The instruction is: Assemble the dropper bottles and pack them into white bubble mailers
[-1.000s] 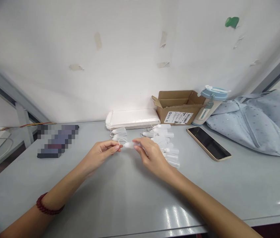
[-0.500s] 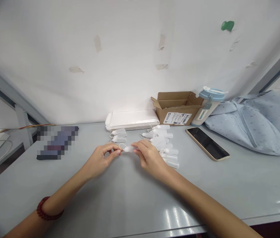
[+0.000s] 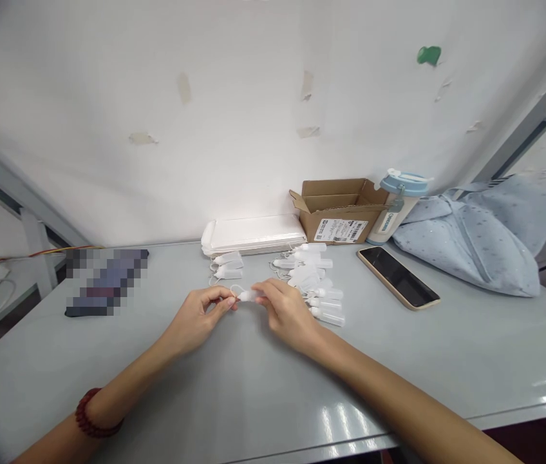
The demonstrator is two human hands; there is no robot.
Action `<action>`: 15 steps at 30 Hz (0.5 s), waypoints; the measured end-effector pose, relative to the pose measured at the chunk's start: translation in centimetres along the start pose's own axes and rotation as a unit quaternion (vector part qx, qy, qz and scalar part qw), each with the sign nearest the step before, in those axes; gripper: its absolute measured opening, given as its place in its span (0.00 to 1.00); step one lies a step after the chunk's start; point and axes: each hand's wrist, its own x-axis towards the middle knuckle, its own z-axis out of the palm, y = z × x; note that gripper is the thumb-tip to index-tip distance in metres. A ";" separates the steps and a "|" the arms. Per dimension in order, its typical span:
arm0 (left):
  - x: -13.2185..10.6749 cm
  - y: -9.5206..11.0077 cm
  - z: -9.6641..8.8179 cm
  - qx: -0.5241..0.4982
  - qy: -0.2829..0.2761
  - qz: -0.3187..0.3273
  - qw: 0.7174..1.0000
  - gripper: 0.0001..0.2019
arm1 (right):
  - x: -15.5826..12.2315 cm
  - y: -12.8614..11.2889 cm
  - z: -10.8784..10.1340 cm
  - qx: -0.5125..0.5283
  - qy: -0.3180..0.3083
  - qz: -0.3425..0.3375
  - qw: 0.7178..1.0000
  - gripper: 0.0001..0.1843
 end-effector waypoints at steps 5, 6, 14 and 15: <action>0.3 -0.1 -0.3 -0.001 -0.008 0.002 1.000 0.12 | 0.2 0.0 -0.2 -0.006 -0.005 -0.007 1.000 0.11; 0.3 -0.1 -0.5 -0.002 -0.013 0.004 1.000 0.11 | 0.3 0.0 -0.3 -0.008 -0.007 -0.009 1.000 0.11; 0.3 0.3 -1.0 -0.008 0.005 0.010 1.000 0.11 | 0.6 0.1 -0.7 -0.037 -0.006 -0.038 0.999 0.11; 0.3 0.3 -1.0 -0.003 0.008 0.009 1.000 0.11 | 0.6 0.2 -0.7 -0.042 -0.005 -0.042 0.998 0.11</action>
